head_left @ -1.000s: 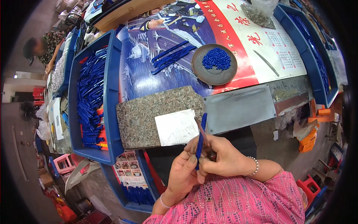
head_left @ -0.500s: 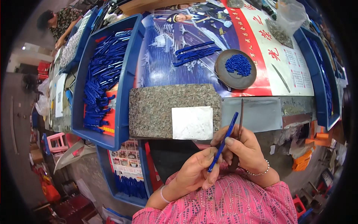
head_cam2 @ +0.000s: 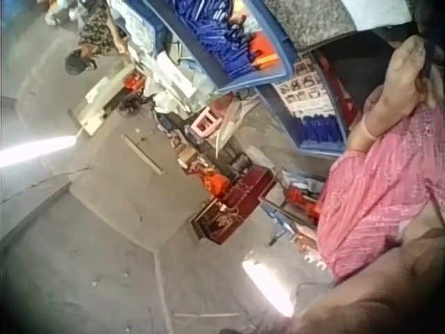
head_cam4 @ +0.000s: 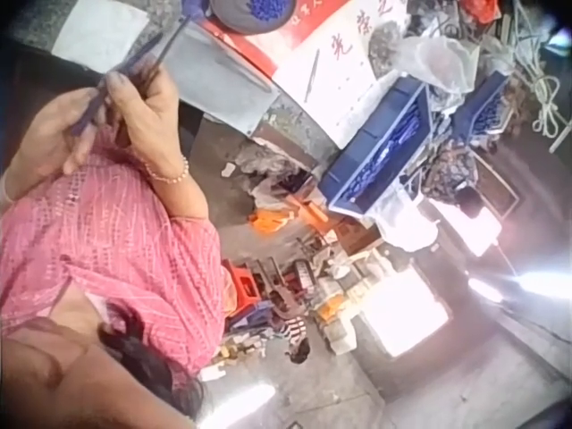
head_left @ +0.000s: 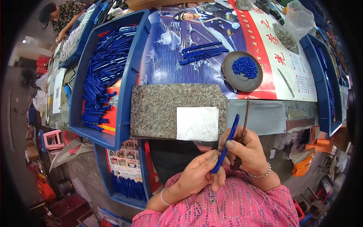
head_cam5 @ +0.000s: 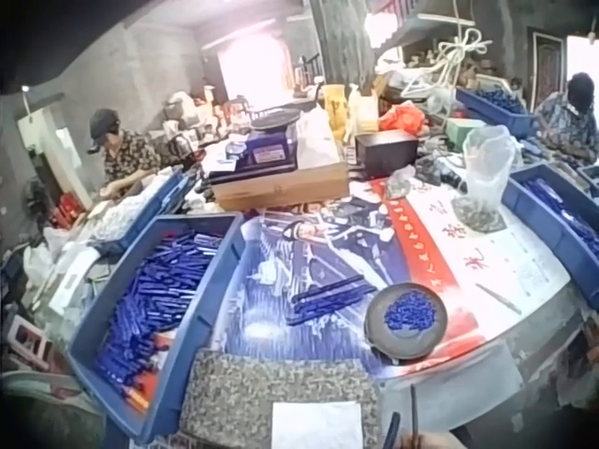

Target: The recorder is using a thin metal tool to assemble or inspect small blue plastic components on a white pad at a workstation.

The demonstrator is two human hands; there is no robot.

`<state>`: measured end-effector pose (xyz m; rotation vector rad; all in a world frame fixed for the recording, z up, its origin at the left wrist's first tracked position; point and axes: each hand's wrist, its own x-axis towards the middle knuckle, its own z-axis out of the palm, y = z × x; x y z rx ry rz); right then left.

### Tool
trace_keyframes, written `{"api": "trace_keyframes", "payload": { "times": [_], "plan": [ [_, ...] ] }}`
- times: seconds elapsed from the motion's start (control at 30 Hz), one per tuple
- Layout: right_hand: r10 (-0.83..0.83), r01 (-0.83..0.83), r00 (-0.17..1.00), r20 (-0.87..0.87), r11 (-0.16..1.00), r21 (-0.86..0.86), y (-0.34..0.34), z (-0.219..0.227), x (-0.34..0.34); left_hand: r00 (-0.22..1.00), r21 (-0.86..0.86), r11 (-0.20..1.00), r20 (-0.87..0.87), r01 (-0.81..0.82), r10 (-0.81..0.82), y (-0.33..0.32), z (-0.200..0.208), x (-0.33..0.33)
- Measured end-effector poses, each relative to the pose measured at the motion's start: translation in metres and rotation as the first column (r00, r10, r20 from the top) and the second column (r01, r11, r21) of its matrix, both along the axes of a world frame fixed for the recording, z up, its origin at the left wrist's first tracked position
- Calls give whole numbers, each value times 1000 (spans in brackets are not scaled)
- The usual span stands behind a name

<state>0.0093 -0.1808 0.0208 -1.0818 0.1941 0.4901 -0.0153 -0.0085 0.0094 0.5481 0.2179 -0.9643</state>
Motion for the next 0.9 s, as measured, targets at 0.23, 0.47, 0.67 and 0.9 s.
{"api": "trace_keyframes", "payload": {
  "times": [0.23, 0.47, 0.67, 0.9],
  "plan": [
    [-37, 35, 998, -42, 998, -44, 4, 2, 4, 997, -95, 995, -69, 20, -27, 2, -6, 2],
    [9, -17, 997, -79, 995, -95, 0, -2, 2, 994, -129, 991, -104, 17, -31, 1, -6, 3],
    [27, -31, 996, -82, 998, -50, -1, -3, 4, 993, -129, 992, -120, 7, -23, -1, -6, 3],
    [37, -37, 999, -4, 999, -16, -3, -10, -1, 998, -114, 994, -58, 3, -10, -5, -4, 1]
  ]
}}
